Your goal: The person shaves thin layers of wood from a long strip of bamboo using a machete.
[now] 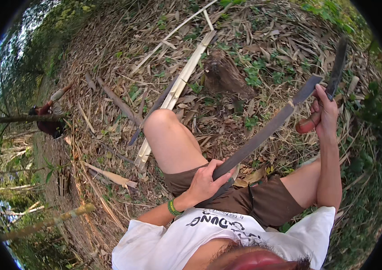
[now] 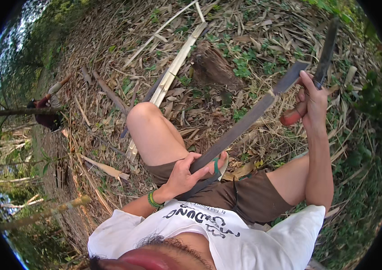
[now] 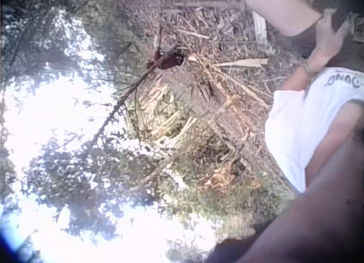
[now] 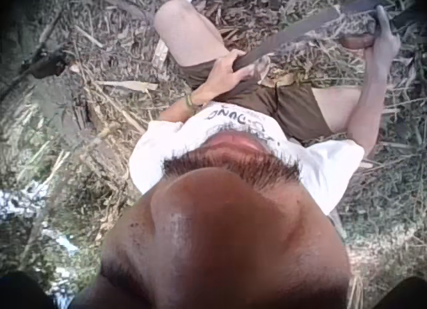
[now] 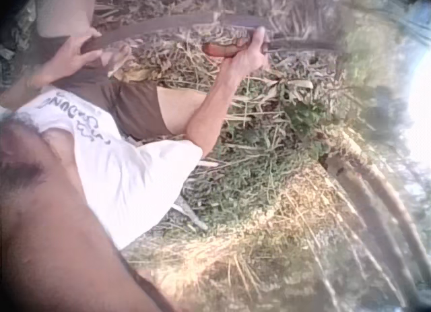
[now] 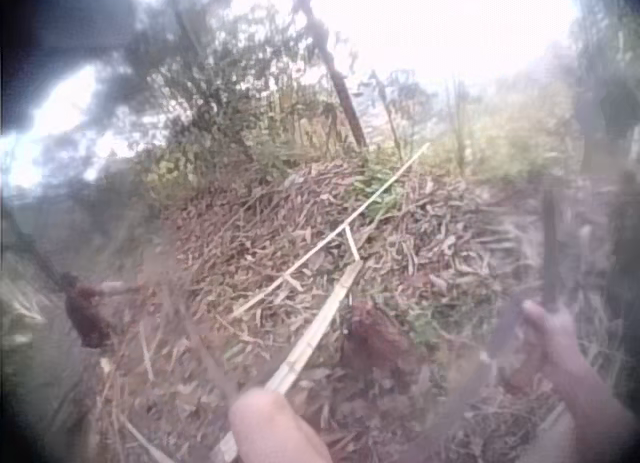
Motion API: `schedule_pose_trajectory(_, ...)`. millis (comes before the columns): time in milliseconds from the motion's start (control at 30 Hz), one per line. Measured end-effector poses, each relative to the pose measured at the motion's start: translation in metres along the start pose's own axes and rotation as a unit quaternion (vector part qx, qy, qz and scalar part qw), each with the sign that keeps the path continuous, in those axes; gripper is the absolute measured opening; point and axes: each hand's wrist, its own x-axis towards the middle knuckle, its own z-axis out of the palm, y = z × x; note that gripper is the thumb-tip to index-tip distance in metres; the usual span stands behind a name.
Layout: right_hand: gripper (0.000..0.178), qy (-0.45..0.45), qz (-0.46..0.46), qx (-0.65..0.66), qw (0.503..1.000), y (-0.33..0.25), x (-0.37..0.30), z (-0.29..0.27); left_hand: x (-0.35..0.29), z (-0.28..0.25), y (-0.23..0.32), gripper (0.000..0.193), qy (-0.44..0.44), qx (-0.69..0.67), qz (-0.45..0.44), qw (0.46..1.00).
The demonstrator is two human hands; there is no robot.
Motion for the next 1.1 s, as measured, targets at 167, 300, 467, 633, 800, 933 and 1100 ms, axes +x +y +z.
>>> schedule_pose_trajectory(167, 0.033, -0.007, -0.129, -0.084, 0.988, 0.005, 0.007, -0.020, 0.012, 0.004, -0.003, 0.021, -0.017, -0.120, -0.038, 0.992)
schedule_pose_trajectory(300, 0.048, 0.042, -0.211, -0.278, 0.936, 0.007, 0.004, -0.044, 0.028, 0.007, 0.021, 0.019, -0.017, -0.149, -0.061, 0.987)
schedule_pose_trajectory(467, 0.063, -0.077, -0.284, -0.445, 0.846, 0.018, -0.015, -0.030, 0.047, 0.017, 0.026, 0.021, -0.001, -0.161, -0.061, 0.985)
schedule_pose_trajectory(633, 0.067, -0.179, -0.392, -0.563, 0.705, 0.035, -0.065, 0.004, 0.056, 0.035, 0.021, 0.032, 0.020, -0.077, -0.006, 0.997)
schedule_pose_trajectory(800, 0.068, -0.107, -0.405, -0.593, 0.688, 0.031, -0.048, -0.015, 0.056, 0.039, 0.028, 0.036, 0.016, -0.014, 0.010, 1.000)
schedule_pose_trajectory(933, 0.071, -0.095, -0.461, -0.575, 0.670, 0.025, -0.044, -0.021, 0.060, 0.042, 0.037, 0.036, -0.009, -0.027, 0.027, 0.999)
schedule_pose_trajectory(1100, 0.072, -0.107, -0.420, -0.588, 0.683, 0.028, -0.067, -0.009, 0.065, 0.040, 0.035, 0.038, -0.024, -0.057, 0.022, 0.998)
